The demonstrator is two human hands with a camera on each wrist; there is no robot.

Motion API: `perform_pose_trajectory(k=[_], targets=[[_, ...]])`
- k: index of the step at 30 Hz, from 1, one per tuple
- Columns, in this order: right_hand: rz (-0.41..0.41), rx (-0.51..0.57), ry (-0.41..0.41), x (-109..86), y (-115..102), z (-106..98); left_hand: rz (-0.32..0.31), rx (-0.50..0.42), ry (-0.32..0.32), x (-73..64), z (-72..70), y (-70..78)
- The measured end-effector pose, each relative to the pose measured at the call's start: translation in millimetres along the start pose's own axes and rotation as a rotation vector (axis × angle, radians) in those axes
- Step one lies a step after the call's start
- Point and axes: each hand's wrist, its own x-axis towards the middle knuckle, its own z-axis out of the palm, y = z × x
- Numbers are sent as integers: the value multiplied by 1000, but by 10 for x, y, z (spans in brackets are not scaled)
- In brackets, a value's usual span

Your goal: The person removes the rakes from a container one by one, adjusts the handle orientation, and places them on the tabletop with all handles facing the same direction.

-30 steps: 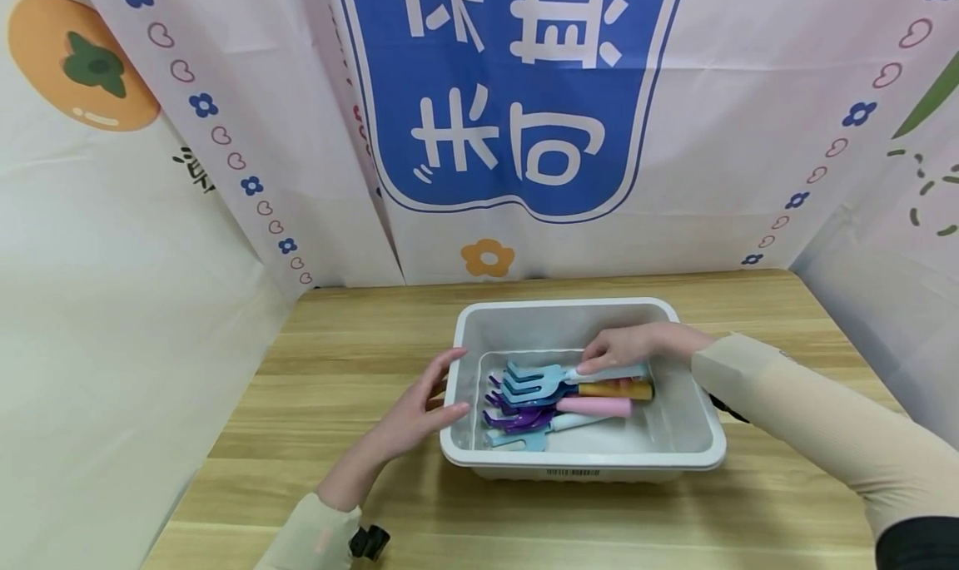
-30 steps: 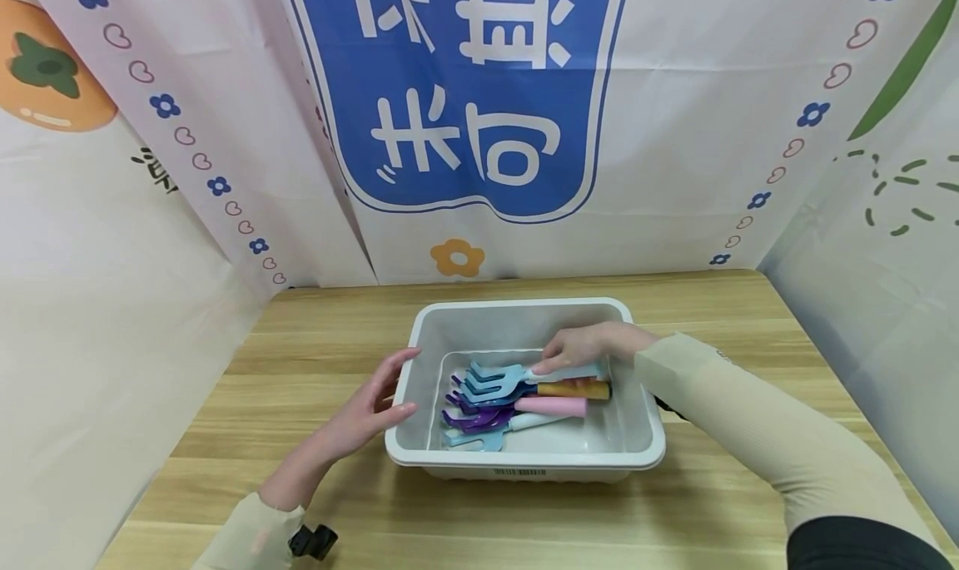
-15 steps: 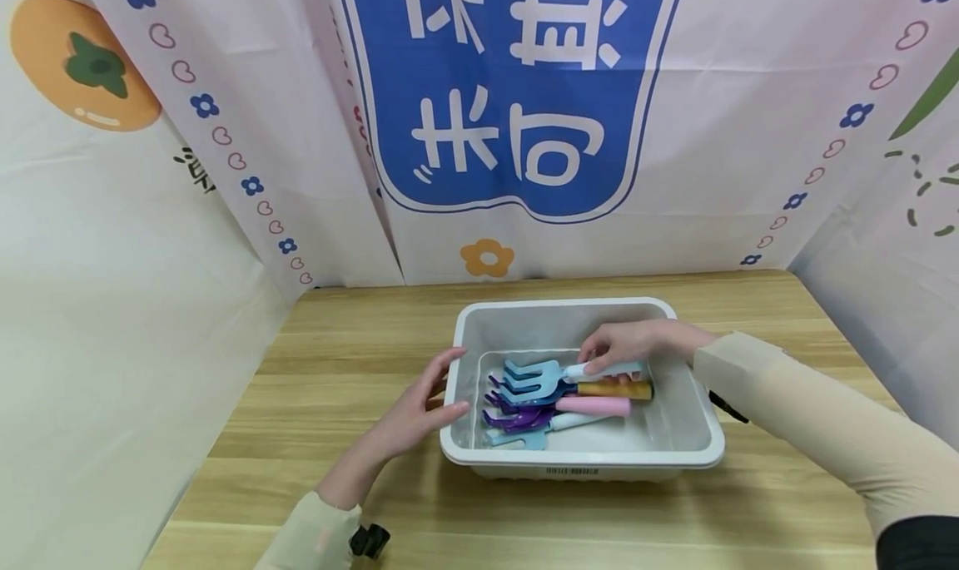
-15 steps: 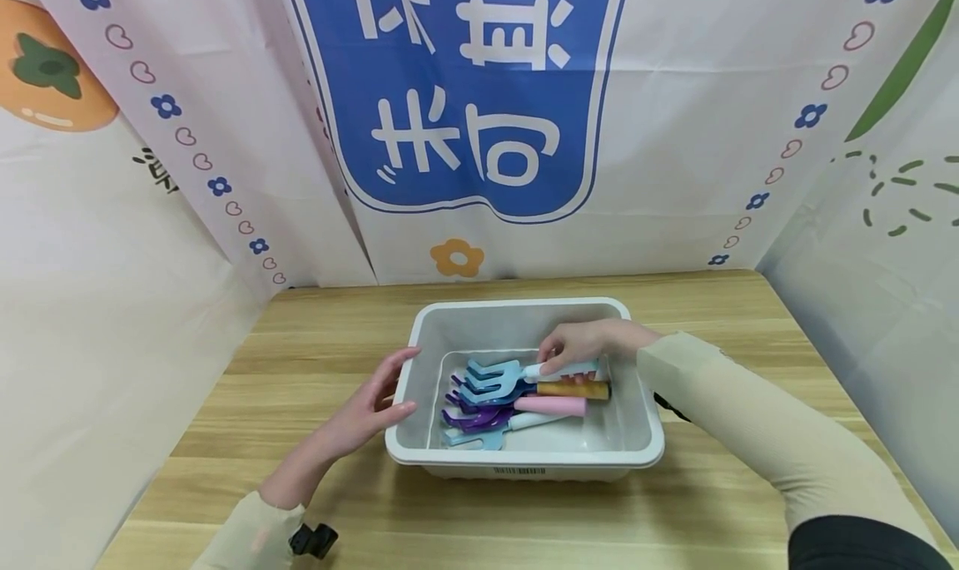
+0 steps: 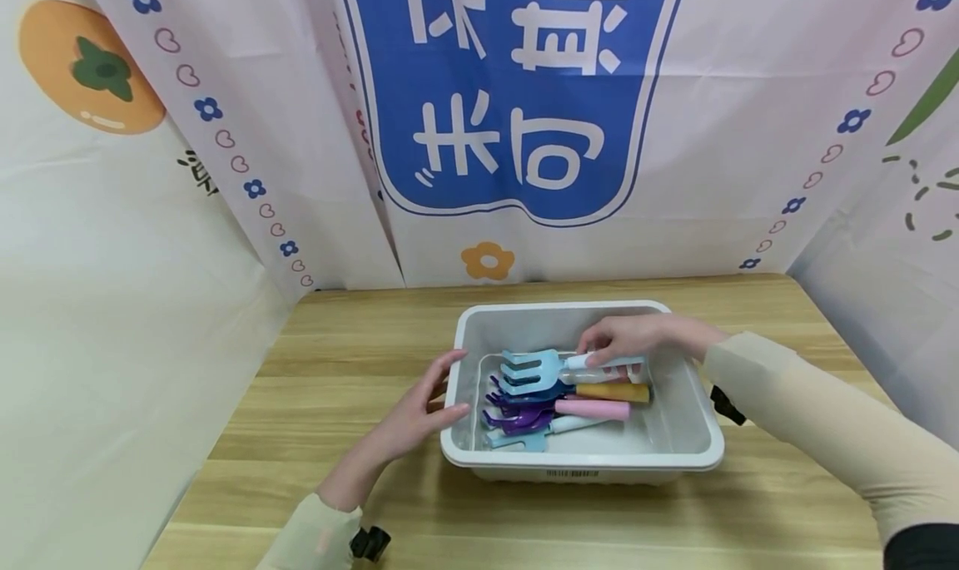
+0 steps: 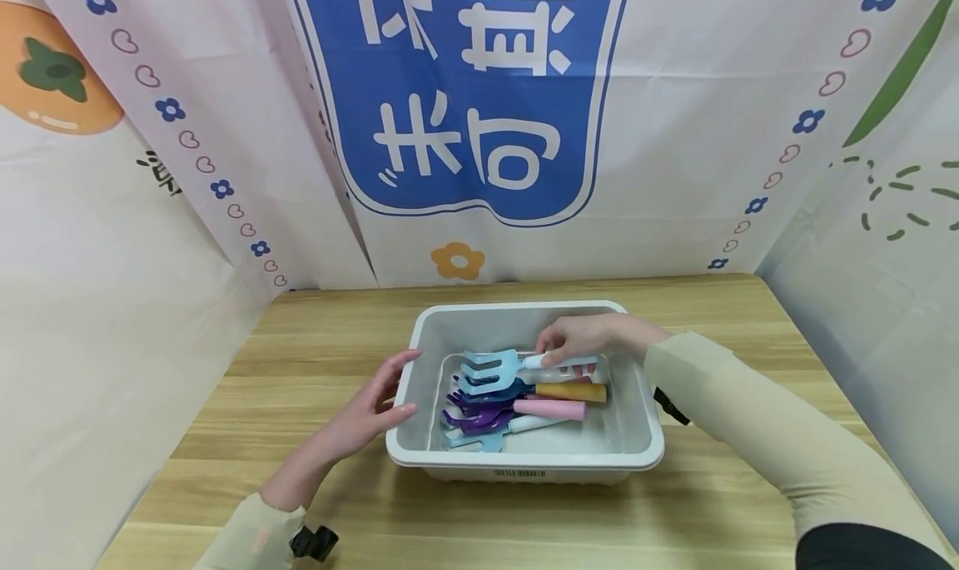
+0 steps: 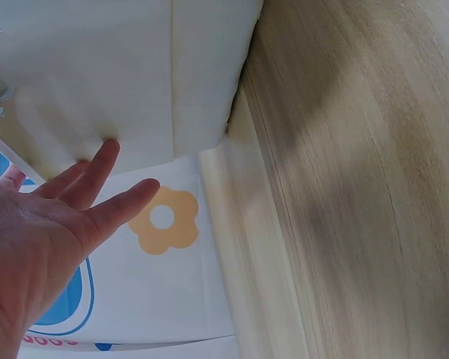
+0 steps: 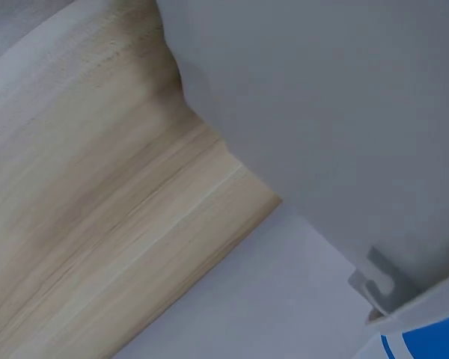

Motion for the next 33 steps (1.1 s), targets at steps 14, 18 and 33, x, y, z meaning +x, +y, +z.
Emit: perform_pose_trajectory(k=[14, 18, 33], targets=[[-70, 75, 39, -264, -117, -150, 33, -25, -16, -9, -6, -34], [-125, 101, 85, -405, -124, -179, 33, -22, -16, -7, -5, -47], [-221, 139, 295, -961, -81, -31, 27, -11, -15, -10, -1, -32]])
